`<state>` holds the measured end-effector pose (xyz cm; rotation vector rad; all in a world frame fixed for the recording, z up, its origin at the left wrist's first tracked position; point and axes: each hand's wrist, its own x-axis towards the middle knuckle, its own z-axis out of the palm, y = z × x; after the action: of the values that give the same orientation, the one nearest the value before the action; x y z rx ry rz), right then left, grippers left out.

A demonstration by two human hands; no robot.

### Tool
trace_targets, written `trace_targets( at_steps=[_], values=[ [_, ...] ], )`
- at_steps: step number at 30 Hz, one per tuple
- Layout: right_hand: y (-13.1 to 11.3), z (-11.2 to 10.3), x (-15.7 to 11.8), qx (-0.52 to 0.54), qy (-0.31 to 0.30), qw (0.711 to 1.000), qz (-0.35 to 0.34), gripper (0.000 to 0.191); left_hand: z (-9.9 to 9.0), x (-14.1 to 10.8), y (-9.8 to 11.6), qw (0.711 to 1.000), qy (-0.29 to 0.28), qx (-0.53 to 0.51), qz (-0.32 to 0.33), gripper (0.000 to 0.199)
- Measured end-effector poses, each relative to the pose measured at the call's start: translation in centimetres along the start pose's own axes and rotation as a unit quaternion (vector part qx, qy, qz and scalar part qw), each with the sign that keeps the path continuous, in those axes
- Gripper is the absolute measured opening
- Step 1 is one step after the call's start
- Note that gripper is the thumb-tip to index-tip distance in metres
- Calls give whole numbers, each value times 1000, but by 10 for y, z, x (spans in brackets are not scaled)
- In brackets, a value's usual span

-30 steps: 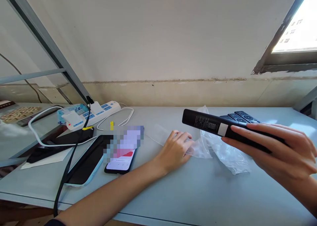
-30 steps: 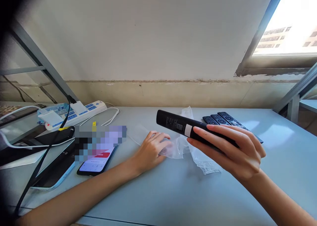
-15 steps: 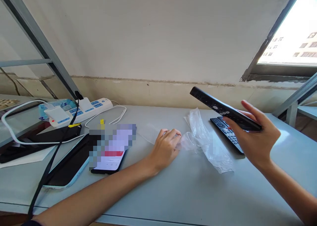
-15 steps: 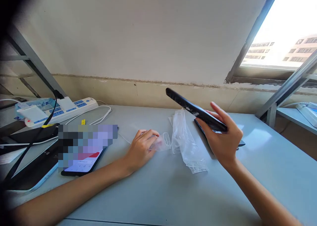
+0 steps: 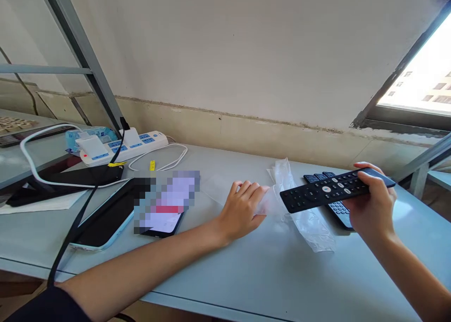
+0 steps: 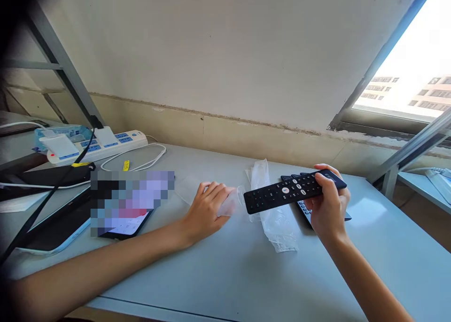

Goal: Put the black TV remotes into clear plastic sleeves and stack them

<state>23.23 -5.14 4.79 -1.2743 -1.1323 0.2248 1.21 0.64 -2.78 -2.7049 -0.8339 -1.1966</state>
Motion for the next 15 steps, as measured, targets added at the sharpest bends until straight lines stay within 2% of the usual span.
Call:
trace_targets(
  at_steps=[3,5,11,15],
  values=[
    [3,-1,-2,74,15,991,110,21,-2,0,1,1000,-10,-7,-1,34],
    [3,0,-3,96,7,985,143,24,-3,1,2,1000,-13,-13,2,39],
    [-4,3,-11,40,41,996,62,31,-1,2,1,997,-68,1,25,41],
    [-7,1,-24,-34,-11,999,-5,21,-1,2,-1,996,-82,17,36,41]
  ],
)
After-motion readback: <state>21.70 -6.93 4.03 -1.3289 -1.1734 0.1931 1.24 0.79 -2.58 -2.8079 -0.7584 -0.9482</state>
